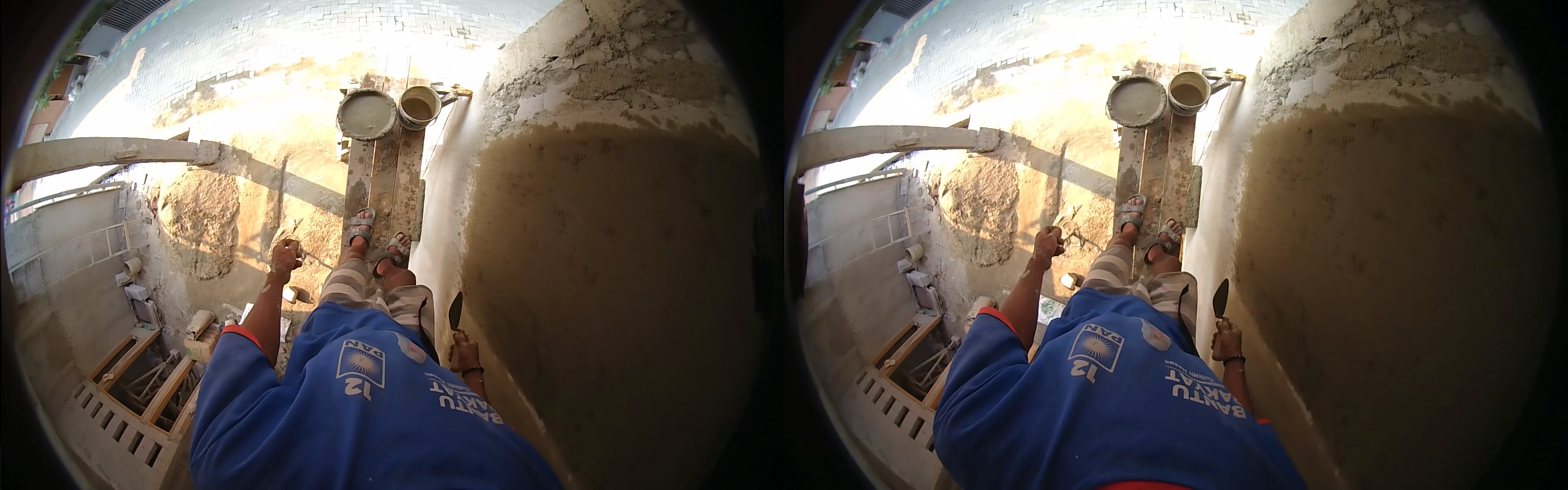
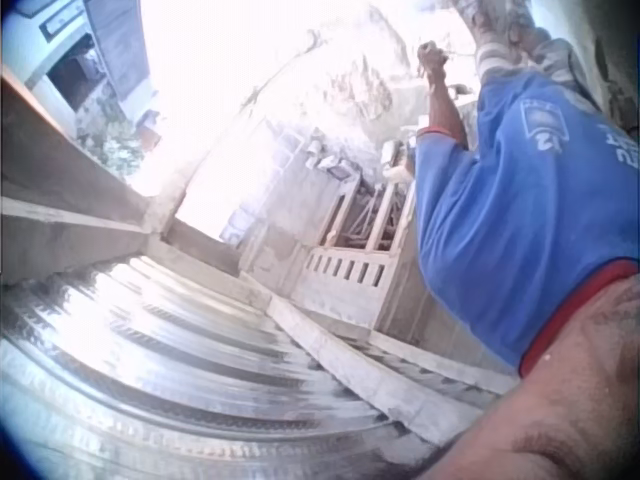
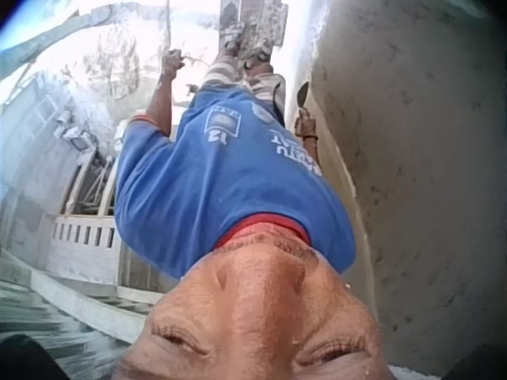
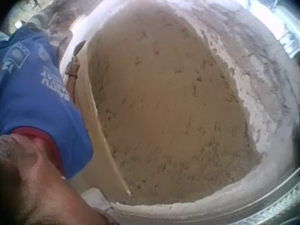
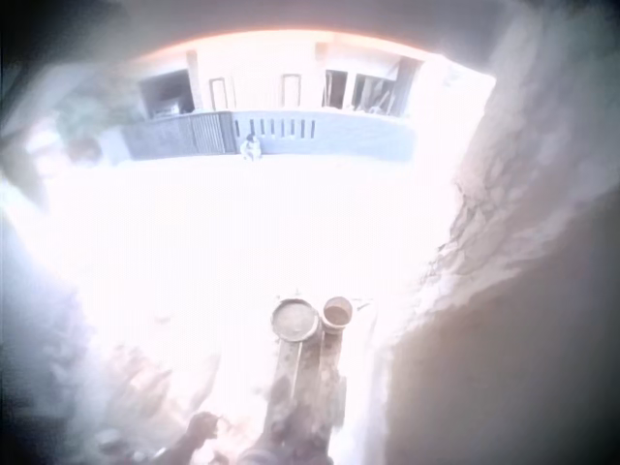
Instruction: The person applies wet plaster to an interior wall using a trowel, scooping mixture from a basin on a wooden platform and smoothing it onto the vertical surface.
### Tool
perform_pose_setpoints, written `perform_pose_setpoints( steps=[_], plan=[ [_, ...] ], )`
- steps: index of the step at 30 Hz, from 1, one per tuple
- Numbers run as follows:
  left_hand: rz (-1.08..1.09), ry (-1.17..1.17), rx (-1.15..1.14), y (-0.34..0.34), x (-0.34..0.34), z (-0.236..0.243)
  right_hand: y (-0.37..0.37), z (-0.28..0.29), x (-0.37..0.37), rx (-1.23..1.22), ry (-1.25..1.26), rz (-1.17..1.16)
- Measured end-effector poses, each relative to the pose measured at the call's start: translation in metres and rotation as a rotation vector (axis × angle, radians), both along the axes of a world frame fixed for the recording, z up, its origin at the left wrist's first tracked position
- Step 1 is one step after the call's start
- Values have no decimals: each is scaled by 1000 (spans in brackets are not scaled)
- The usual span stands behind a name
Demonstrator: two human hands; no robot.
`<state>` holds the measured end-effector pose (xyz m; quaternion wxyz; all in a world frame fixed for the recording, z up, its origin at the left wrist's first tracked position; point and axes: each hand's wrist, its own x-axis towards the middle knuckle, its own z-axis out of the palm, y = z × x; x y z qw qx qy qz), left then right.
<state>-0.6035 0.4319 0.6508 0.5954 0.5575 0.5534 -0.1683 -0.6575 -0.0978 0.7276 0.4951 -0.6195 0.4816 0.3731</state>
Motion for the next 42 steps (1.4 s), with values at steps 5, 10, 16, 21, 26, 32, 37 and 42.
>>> perform_pose_setpoints(
  steps=[5,10,16,21,26,32,37,42],
  plan=[
    [-21,40,54,-3,-15,2,-12,-11,15,30,67,97],
    [-57,88,54,-27,-28,-15,-38,-38,46,-66,32,192],
    [-232,89,82,-51,26,-106,-52,-114,69,-17,-84,164],
    [-279,6,30,-63,129,-240,-34,-218,79,-65,-99,126],
    [-70,-81,-184,-48,236,-391,-8,-342,83,-117,-239,149],
    [272,-343,-423,-41,357,-506,-12,-519,76,-271,-558,400],
    [704,-522,-472,-51,400,-550,12,-546,91,-245,-561,340],
    [585,-568,-328,-66,401,-561,21,-556,81,-283,-558,288]
  ],
)
